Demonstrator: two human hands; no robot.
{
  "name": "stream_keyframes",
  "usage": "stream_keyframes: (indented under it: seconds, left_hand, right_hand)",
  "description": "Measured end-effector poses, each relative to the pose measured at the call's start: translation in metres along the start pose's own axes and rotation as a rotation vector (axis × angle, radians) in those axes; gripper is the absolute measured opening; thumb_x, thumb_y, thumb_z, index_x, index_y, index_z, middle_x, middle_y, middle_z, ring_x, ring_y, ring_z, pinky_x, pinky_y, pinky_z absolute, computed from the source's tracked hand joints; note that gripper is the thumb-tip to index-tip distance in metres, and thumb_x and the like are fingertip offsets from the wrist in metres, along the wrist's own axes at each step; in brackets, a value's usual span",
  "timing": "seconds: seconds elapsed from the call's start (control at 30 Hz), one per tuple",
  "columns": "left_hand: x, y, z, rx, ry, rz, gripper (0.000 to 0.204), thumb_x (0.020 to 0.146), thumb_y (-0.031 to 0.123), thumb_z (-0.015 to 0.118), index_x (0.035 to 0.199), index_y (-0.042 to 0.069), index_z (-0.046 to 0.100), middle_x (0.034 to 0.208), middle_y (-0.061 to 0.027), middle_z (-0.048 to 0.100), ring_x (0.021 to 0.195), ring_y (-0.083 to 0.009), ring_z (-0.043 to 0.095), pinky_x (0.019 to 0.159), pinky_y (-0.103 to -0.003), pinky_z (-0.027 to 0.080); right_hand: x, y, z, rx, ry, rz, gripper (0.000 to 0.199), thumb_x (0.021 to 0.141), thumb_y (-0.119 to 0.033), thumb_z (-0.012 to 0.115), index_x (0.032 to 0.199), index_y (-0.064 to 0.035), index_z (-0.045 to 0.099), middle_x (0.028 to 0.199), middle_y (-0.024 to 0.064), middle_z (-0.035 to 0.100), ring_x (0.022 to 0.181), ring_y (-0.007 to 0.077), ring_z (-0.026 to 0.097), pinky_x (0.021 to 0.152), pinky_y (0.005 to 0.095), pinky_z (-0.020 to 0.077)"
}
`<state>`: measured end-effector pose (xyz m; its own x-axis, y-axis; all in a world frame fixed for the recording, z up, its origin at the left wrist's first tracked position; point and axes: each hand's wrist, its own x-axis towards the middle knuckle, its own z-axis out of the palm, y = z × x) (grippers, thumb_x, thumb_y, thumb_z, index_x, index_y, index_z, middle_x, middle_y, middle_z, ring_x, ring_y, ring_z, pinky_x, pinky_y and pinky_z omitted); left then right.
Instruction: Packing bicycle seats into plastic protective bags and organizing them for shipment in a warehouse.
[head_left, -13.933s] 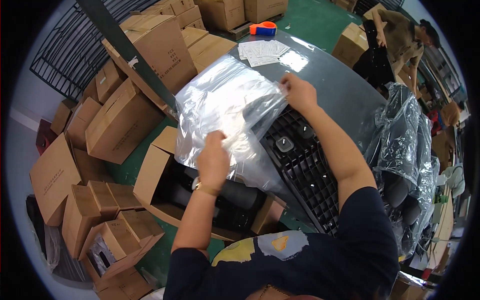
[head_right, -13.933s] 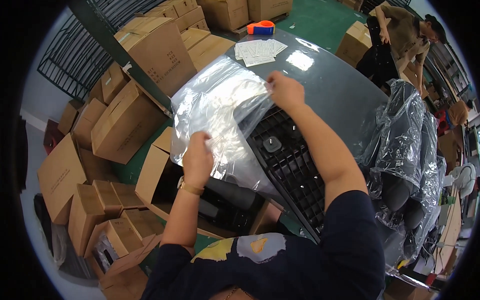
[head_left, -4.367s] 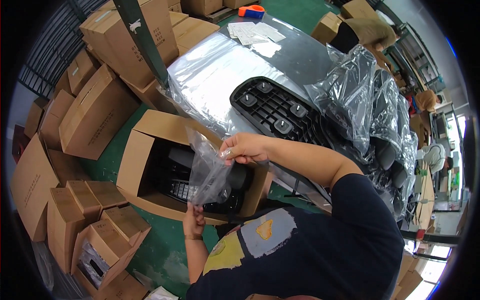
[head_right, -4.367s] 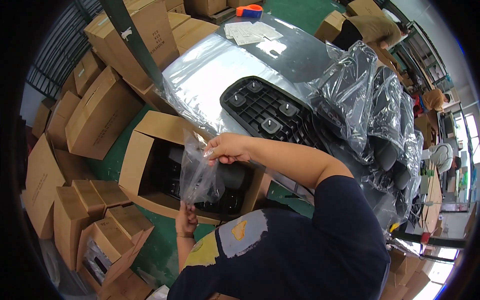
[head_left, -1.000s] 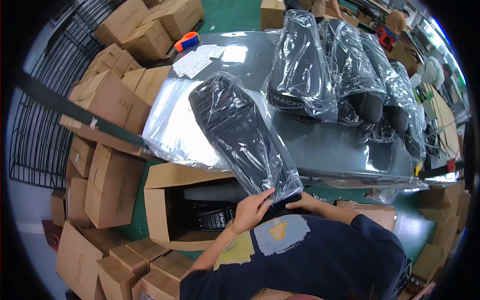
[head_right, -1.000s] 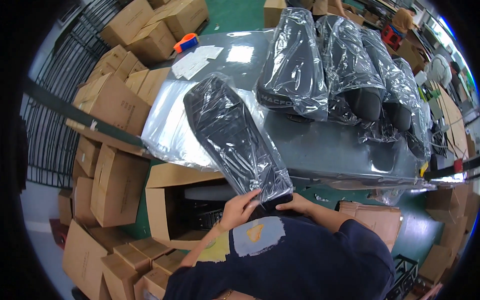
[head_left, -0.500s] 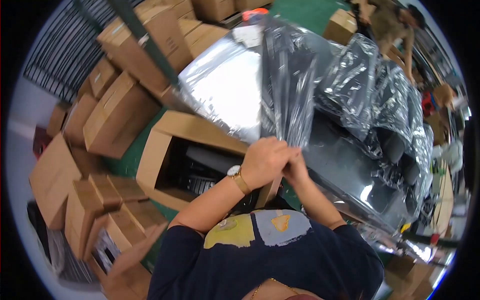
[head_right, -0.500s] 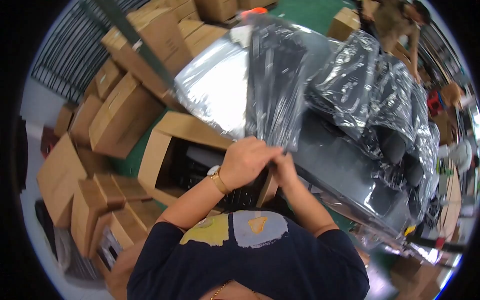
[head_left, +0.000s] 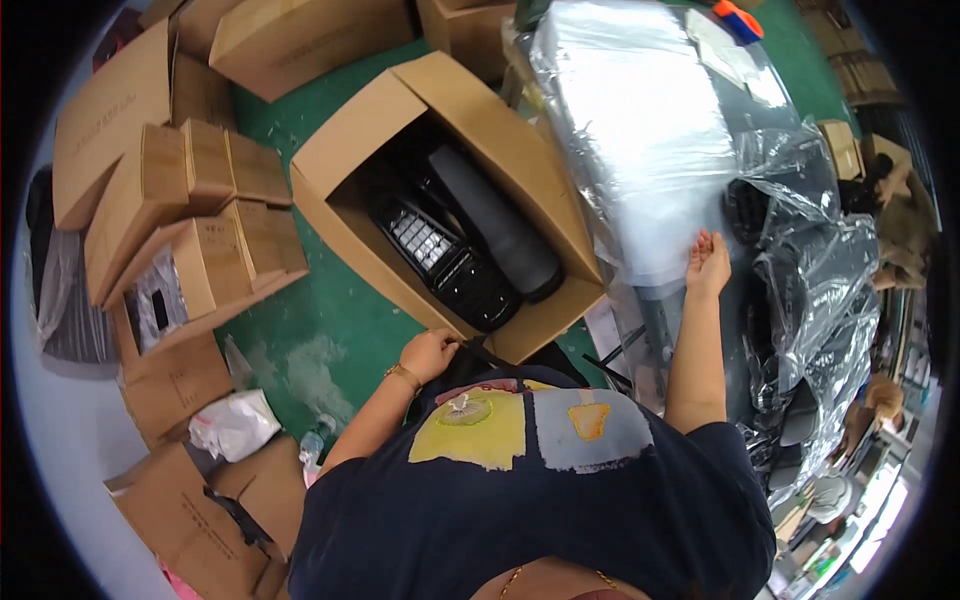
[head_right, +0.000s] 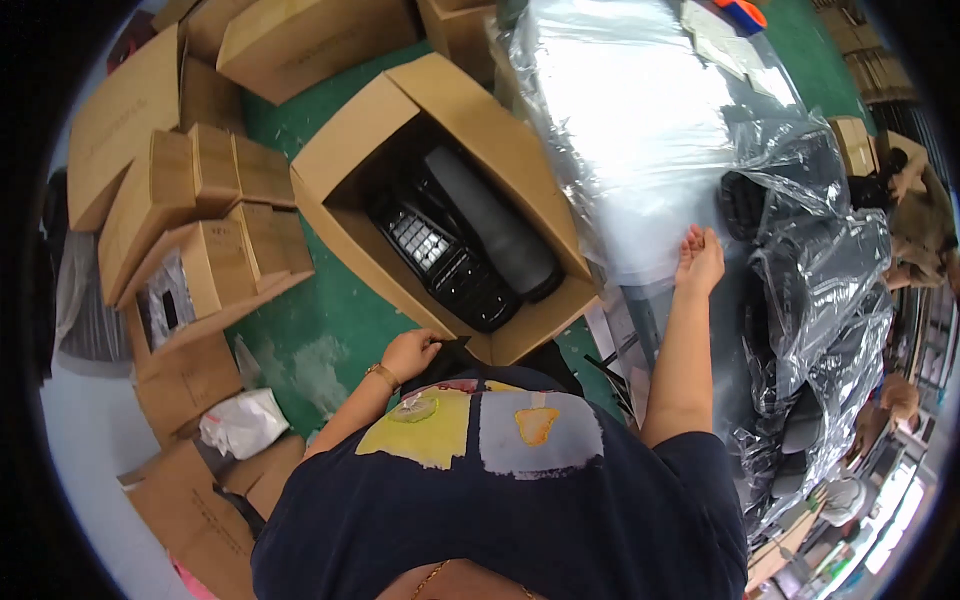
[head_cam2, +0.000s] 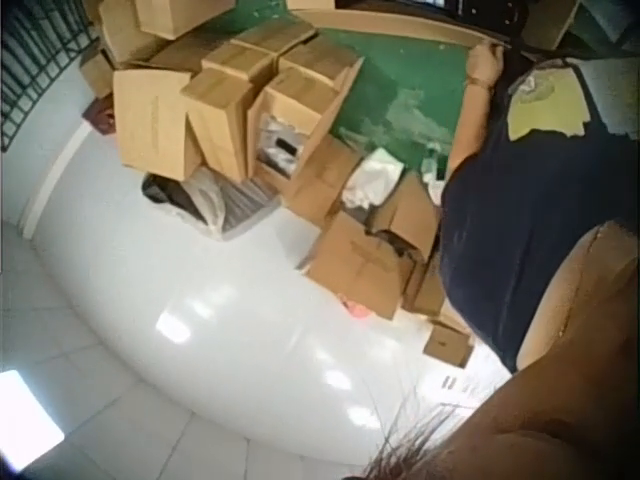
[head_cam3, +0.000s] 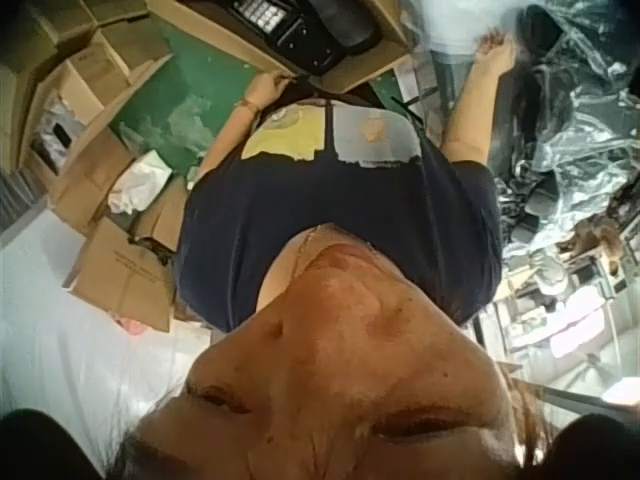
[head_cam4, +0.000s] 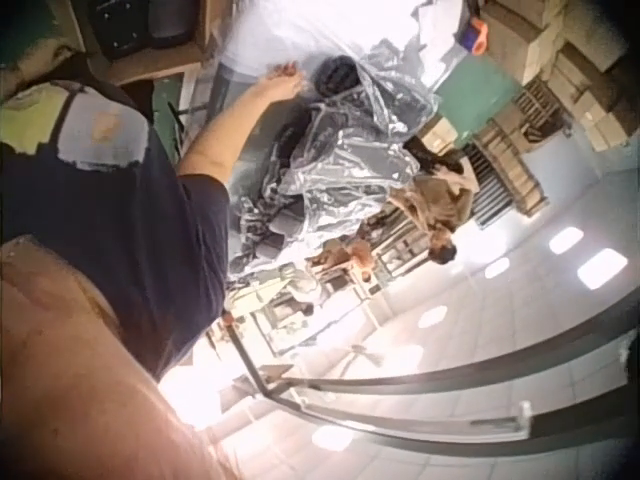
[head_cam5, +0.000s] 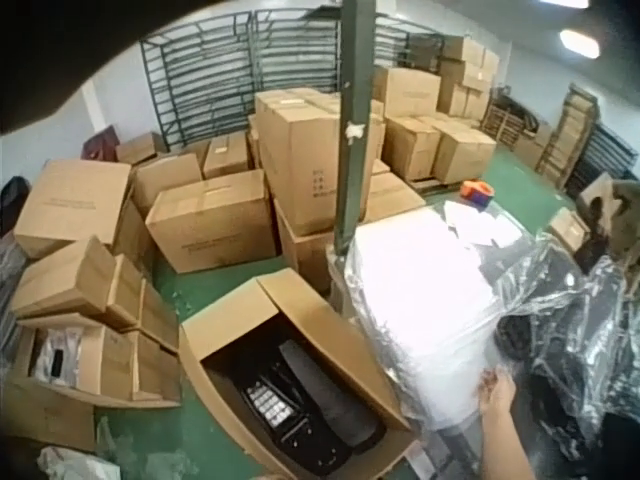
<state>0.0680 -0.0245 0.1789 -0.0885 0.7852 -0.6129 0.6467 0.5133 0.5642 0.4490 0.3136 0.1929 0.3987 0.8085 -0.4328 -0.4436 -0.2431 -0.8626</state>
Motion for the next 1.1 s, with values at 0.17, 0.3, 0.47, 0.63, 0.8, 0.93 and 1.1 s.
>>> stream_keyframes:
  seconds: [0.17,0.3,0.47,0.63,0.8,0.93,1.1]
  left_hand:
    - [0.057,-0.027,0.053,-0.361,-0.049,0.012,0.019,0.082,0.022,0.058,0.092,0.008,0.064,0.079,-0.0113,0.067,0.076,-0.0249,0.064,0.068,-0.036,0.050]
    - [0.159,-0.072,0.104,-0.746,-0.147,-0.240,0.018,0.079,0.019,0.062,0.090,0.004,0.063,0.075,-0.0076,0.066,0.074,-0.0174,0.063,0.067,-0.030,0.049]
    - [0.303,-0.132,0.137,-0.784,0.141,-0.546,0.065,0.072,0.029,0.075,0.120,-0.005,0.049,0.111,-0.0200,0.059,0.102,-0.0283,0.058,0.088,-0.034,0.046]
    - [0.422,-0.118,0.106,-1.132,0.420,-0.564,0.113,0.056,0.031,0.087,0.137,-0.009,0.019,0.131,-0.0226,0.044,0.118,-0.0316,0.046,0.101,-0.034,0.036]
    - [0.438,-0.131,0.118,-1.149,0.395,-0.690,0.111,0.058,0.045,0.084,0.132,-0.012,0.024,0.130,-0.0241,0.044,0.118,-0.0303,0.046,0.101,-0.035,0.035]
    - [0.405,-0.089,0.112,-1.245,0.565,-0.520,0.086,0.065,0.036,0.082,0.125,-0.009,0.040,0.123,-0.0179,0.052,0.110,-0.0256,0.051,0.096,-0.032,0.039]
    - [0.349,-0.060,0.086,-1.111,0.692,-0.271,0.061,0.070,0.030,0.080,0.111,-0.006,0.055,0.105,-0.0133,0.063,0.094,-0.0212,0.059,0.088,-0.031,0.044]
  right_hand:
    - [-0.025,-0.009,0.004,-0.331,-0.093,-0.173,0.016,0.089,-0.015,0.058,0.100,-0.0034,0.056,0.081,0.0078,0.063,0.062,0.0104,0.057,0.053,0.0215,0.0505]
    - [-0.023,-0.013,-0.002,-0.429,-0.079,-0.128,0.018,0.089,-0.015,0.058,0.103,-0.0029,0.057,0.080,0.0074,0.063,0.060,0.0082,0.056,0.051,0.0201,0.0497]
    - [-0.035,-0.019,-0.003,-0.536,-0.065,-0.165,0.023,0.091,-0.018,0.056,0.109,-0.0039,0.055,0.080,0.0045,0.062,0.057,0.0053,0.051,0.047,0.0166,0.0410]
    - [-0.038,-0.035,-0.016,-0.537,-0.137,-0.184,0.021,0.094,-0.019,0.051,0.109,-0.0039,0.055,0.081,0.0044,0.059,0.055,0.0040,0.047,0.044,0.0149,0.0392]
    - [-0.044,-0.043,-0.017,-0.470,-0.292,-0.246,0.021,0.096,-0.017,0.046,0.107,-0.0015,0.054,0.082,0.0053,0.057,0.056,0.0034,0.046,0.042,0.0134,0.0396]
    - [-0.042,-0.029,-0.014,-0.629,-0.125,-0.323,0.020,0.094,-0.018,0.049,0.108,-0.0035,0.055,0.079,0.0046,0.060,0.053,0.0030,0.047,0.041,0.0142,0.0382]
    - [-0.044,-0.018,-0.004,-0.603,-0.169,-0.280,0.018,0.093,-0.016,0.053,0.105,-0.0040,0.057,0.079,0.0051,0.062,0.055,0.0042,0.050,0.042,0.0160,0.0407]
